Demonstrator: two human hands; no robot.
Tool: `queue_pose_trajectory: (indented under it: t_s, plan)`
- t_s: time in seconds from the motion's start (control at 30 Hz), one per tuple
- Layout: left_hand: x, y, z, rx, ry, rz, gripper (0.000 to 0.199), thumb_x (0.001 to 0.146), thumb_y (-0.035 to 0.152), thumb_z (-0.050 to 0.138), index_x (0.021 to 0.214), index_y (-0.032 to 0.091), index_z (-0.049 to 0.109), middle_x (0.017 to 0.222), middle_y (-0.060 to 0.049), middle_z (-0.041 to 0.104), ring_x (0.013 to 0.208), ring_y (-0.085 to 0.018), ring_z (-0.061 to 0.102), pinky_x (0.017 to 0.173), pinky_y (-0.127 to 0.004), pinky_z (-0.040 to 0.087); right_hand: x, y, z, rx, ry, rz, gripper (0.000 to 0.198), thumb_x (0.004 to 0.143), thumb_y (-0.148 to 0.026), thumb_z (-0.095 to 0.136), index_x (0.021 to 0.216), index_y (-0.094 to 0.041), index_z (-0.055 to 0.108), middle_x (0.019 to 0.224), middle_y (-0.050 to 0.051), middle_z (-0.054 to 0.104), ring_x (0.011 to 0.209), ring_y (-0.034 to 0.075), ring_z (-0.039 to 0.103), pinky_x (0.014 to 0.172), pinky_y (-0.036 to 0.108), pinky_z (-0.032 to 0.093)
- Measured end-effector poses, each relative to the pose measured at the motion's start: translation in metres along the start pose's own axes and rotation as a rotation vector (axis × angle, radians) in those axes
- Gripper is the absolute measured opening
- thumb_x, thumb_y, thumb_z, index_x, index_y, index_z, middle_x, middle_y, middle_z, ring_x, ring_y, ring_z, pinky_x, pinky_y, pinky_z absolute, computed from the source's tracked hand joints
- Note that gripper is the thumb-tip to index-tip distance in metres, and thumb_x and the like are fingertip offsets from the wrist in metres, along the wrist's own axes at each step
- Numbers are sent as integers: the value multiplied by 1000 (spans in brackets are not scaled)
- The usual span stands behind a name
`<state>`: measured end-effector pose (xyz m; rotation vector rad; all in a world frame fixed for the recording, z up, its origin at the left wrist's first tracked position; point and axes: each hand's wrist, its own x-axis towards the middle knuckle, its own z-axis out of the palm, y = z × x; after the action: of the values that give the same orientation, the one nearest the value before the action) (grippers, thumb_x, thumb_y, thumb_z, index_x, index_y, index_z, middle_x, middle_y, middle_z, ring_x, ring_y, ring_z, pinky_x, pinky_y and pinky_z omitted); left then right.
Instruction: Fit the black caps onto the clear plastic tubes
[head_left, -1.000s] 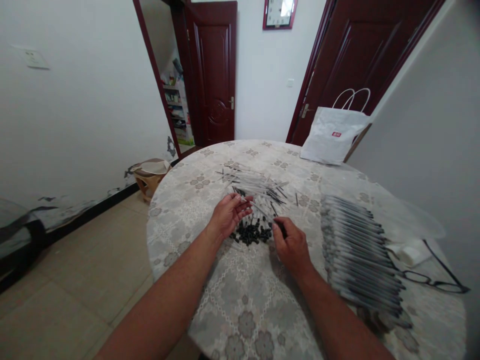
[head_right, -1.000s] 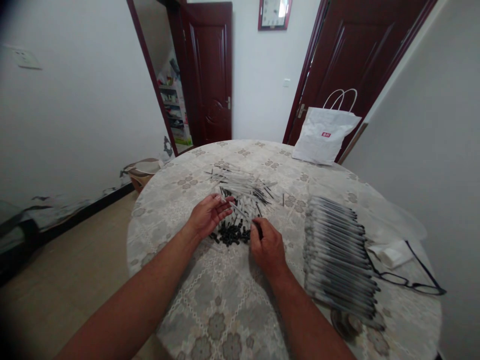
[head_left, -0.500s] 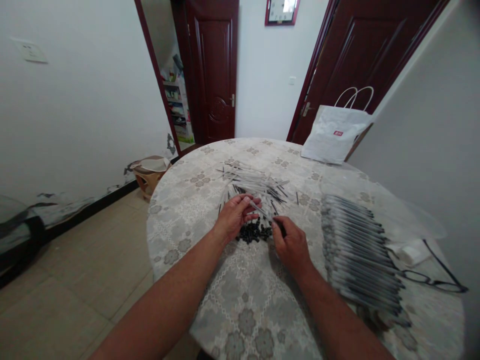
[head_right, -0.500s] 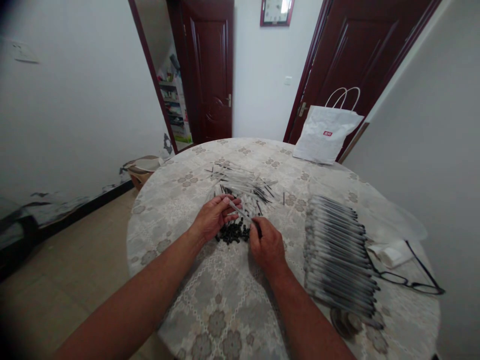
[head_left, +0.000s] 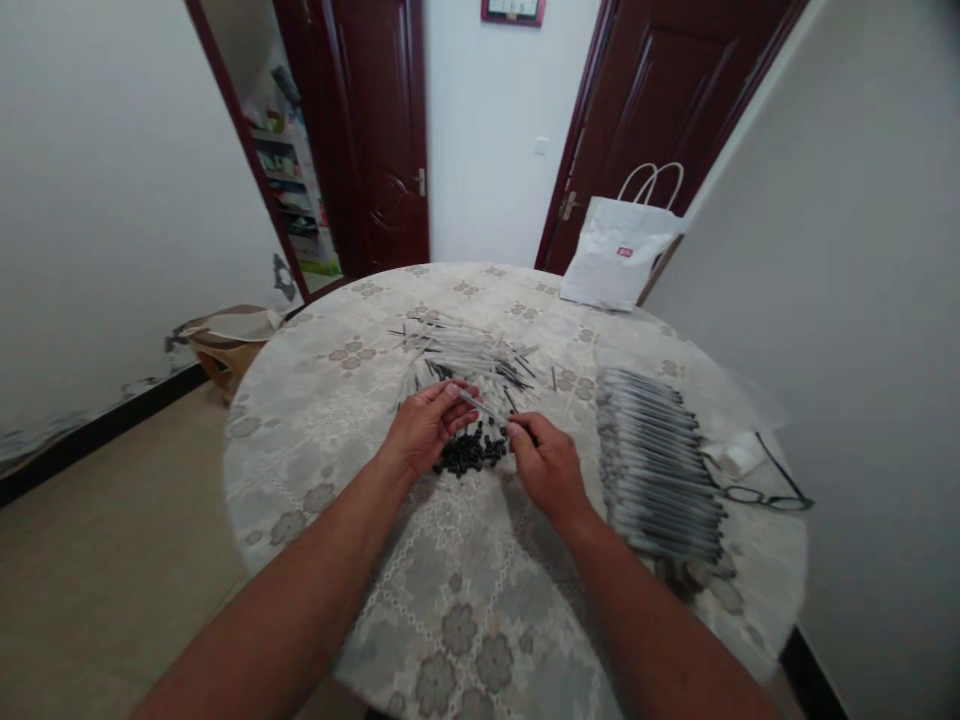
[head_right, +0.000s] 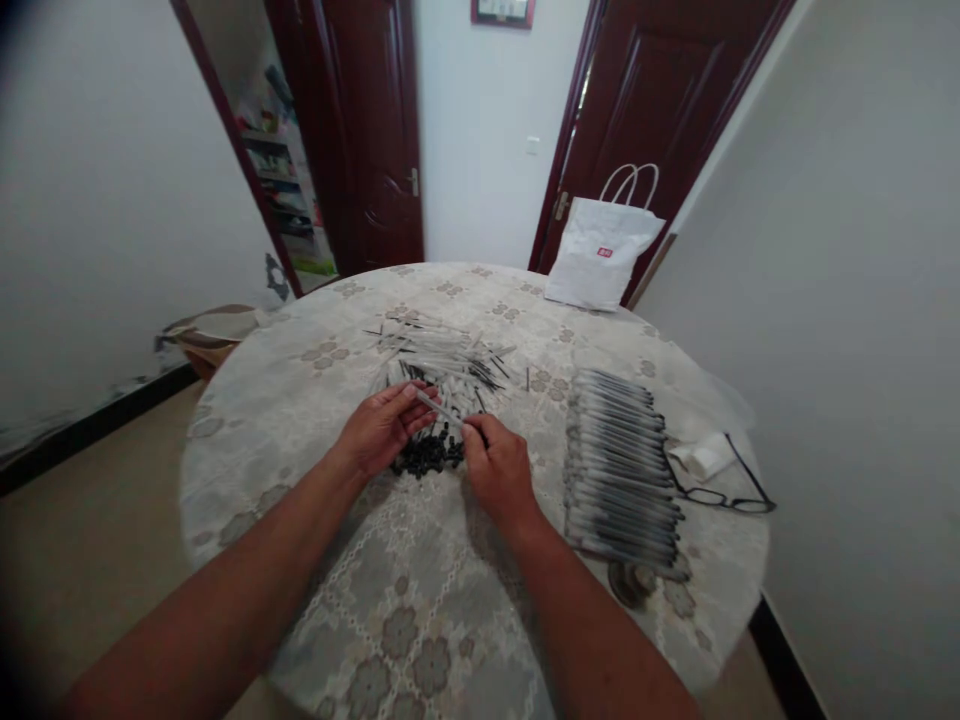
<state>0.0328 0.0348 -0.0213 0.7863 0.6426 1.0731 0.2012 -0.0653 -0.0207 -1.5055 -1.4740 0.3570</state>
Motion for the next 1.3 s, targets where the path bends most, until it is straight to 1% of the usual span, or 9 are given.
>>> queue_pose_trajectory:
  t_s: [0.13, 0.2, 0.33, 0.47, 0.63, 0.77, 0.83, 0.93, 1.3]
  plan:
    - [2, -1, 1, 75, -10, 28, 22, 87, 27, 72, 105, 15, 69, 111, -14, 75, 96, -20, 74, 84, -32, 61, 10, 8, -1, 326, -173, 296, 29, 95, -41, 49, 86, -19, 65, 61, -3, 61, 44, 10, 48, 45, 22, 37]
    - [2, -2, 4, 117, -12, 30, 24, 87, 30, 72, 106, 16, 68, 112, -14, 75, 97, -20, 74, 82, -32, 62, 12, 9, -2, 330, -206, 310, 28, 96, -40, 48, 83, -19, 63, 61, -4, 60, 44, 10, 48, 47, 21, 37]
    - [-6, -1, 11, 253, -89, 3, 33, 82, 37, 77, 107, 16, 70, 111, -13, 75, 93, -22, 74, 80, -34, 63, 11, -5, -7, 77, -179, 76, 16, 97, -30, 54, 98, -22, 67, 82, -2, 72, 74, 13, 64, 70, 22, 46]
    - [-10, 2, 11, 392, -157, 20, 41, 77, 43, 81, 106, 15, 73, 107, -13, 75, 90, -24, 73, 77, -35, 63, 9, -24, -17, -225, -215, -81, 11, 97, -24, 58, 99, -21, 68, 93, 2, 73, 86, 15, 64, 79, 25, 45]
    - [-2, 11, 1, 426, -7, 98, 39, 71, 39, 84, 99, 15, 74, 96, -12, 76, 79, -22, 72, 68, -33, 62, 17, -33, -58, -493, -304, -159, 9, 95, -24, 63, 94, -19, 71, 92, 5, 69, 92, 17, 62, 83, 26, 43]
    - [8, 18, -10, 358, 159, 208, 34, 71, 36, 81, 96, 15, 73, 91, -9, 75, 70, -16, 68, 62, -28, 60, 32, -9, -116, -652, -206, -169, 12, 95, -20, 60, 98, -20, 72, 96, 6, 69, 91, 18, 61, 85, 29, 44]
    - [13, 20, -16, 331, 241, 258, 33, 71, 35, 79, 96, 15, 72, 90, -8, 74, 69, -15, 66, 59, -26, 59, 41, 13, -144, -773, -101, -114, 15, 93, -17, 60, 101, -20, 73, 99, 8, 70, 93, 20, 62, 87, 30, 45]
    - [18, 21, -25, 312, 323, 303, 32, 70, 35, 77, 95, 15, 72, 91, -7, 73, 68, -14, 64, 56, -24, 57, 52, 47, -174, -982, -109, -2, 21, 92, -15, 57, 104, -17, 75, 103, 12, 70, 99, 21, 62, 92, 31, 43]
    - [21, 21, -31, 268, 410, 355, 30, 71, 34, 72, 94, 15, 69, 93, -8, 72, 65, -12, 61, 51, -22, 53, 49, 88, -181, -1224, -202, 138, 26, 94, -16, 53, 108, -17, 75, 106, 16, 70, 103, 25, 62, 87, 33, 43]
